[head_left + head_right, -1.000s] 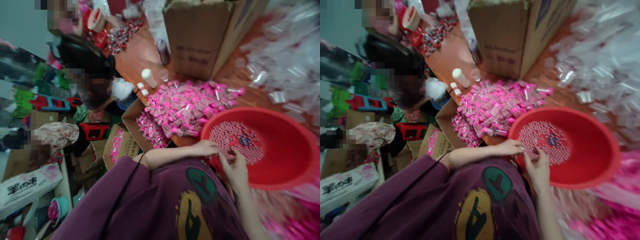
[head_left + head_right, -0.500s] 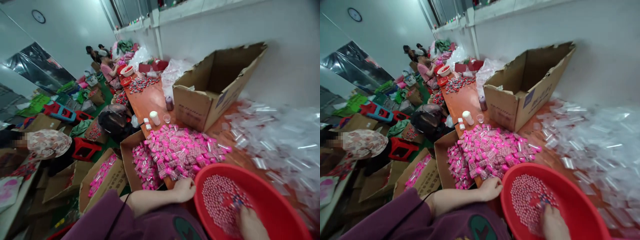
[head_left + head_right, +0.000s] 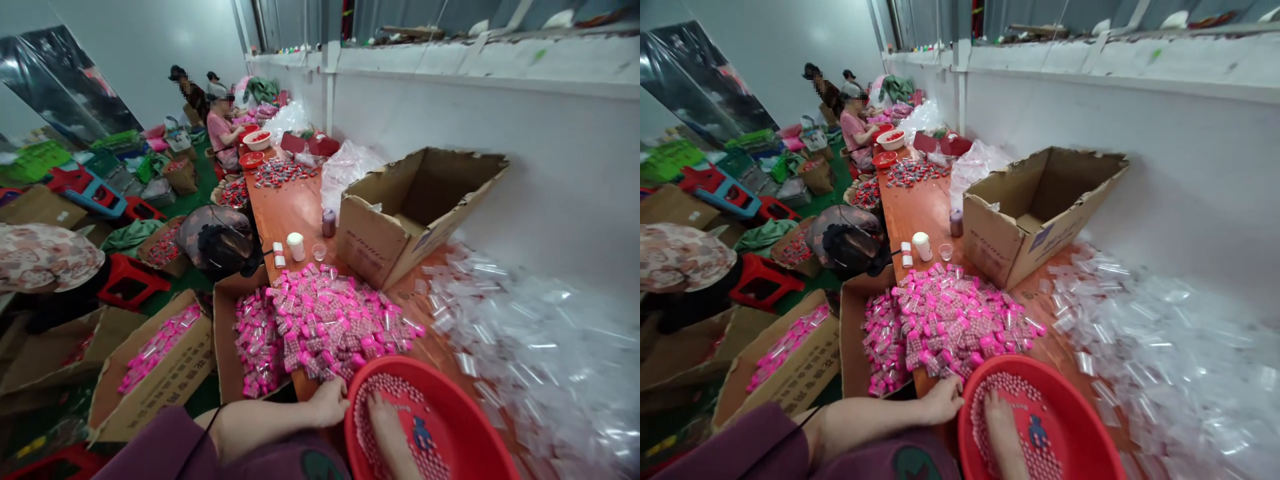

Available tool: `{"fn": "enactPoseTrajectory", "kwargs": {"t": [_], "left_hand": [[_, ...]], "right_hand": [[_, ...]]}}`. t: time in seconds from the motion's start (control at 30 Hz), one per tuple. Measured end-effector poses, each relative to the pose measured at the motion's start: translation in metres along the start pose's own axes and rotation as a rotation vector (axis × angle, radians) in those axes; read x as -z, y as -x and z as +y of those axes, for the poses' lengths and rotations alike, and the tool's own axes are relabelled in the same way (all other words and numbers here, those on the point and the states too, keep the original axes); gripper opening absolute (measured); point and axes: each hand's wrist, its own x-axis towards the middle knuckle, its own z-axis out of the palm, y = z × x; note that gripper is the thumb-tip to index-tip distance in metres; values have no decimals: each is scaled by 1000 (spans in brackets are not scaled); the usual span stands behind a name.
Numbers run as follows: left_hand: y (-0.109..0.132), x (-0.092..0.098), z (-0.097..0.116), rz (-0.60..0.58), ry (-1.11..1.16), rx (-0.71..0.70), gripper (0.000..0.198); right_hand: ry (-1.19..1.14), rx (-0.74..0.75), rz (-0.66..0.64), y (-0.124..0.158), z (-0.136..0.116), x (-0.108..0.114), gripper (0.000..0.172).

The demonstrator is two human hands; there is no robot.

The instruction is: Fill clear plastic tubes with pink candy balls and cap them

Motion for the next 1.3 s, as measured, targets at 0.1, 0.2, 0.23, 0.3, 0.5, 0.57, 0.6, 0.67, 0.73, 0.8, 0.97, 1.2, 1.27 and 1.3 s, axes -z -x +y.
{"fn": "enactPoseTrajectory", "kwargs": {"t": [0.1, 0.2, 0.23, 0.3, 0.5, 0.57, 0.6, 0.67, 0.73, 0.8, 0.97, 1.2, 1.27, 1.3], "left_hand": [[8, 4, 8, 10, 11, 5, 15], [25, 17, 22, 42, 10, -41, 8], [31, 22, 26, 64, 9, -81, 4], [42, 31, 34, 37, 11, -161, 9], [33, 12, 59, -204, 268, -424, 32], [31, 0, 64, -309, 434, -432, 24], [32, -3, 65, -341, 487, -414, 22], [37, -4, 67, -380, 526, -354, 20], [43, 0, 67, -416, 514, -298, 23], [49, 5, 69, -480, 509, -251, 26], [59, 5, 78, -695, 529, -163, 24], [56, 11, 69, -759, 515, -184, 30], [53, 14, 64, -771, 518, -245, 33], [51, 15, 61, -771, 514, -270, 34]], "right_hand": [[-84, -40, -12, 19, -6, -12, 35], [-230, -184, -12, 35, -18, 1, 32], [-293, -260, 2, 40, -28, 9, 32], [-392, -398, 67, 47, -53, 24, 37], [-495, -583, 284, 57, -93, 32, 56], [-516, -548, 317, 67, -95, 29, 63], [-538, -532, 336, 73, -97, 29, 67], [-605, -512, 366, 87, -104, 32, 70], [-671, -492, 378, 101, -113, 43, 68], [-666, -456, 373, 113, -122, 59, 61], [-399, -302, 322, 124, -135, 96, 37], [-593, -383, 276, 126, -127, 90, 29], [-712, -378, 289, 126, -124, 84, 36], [-744, -372, 298, 127, -124, 81, 38]]}}
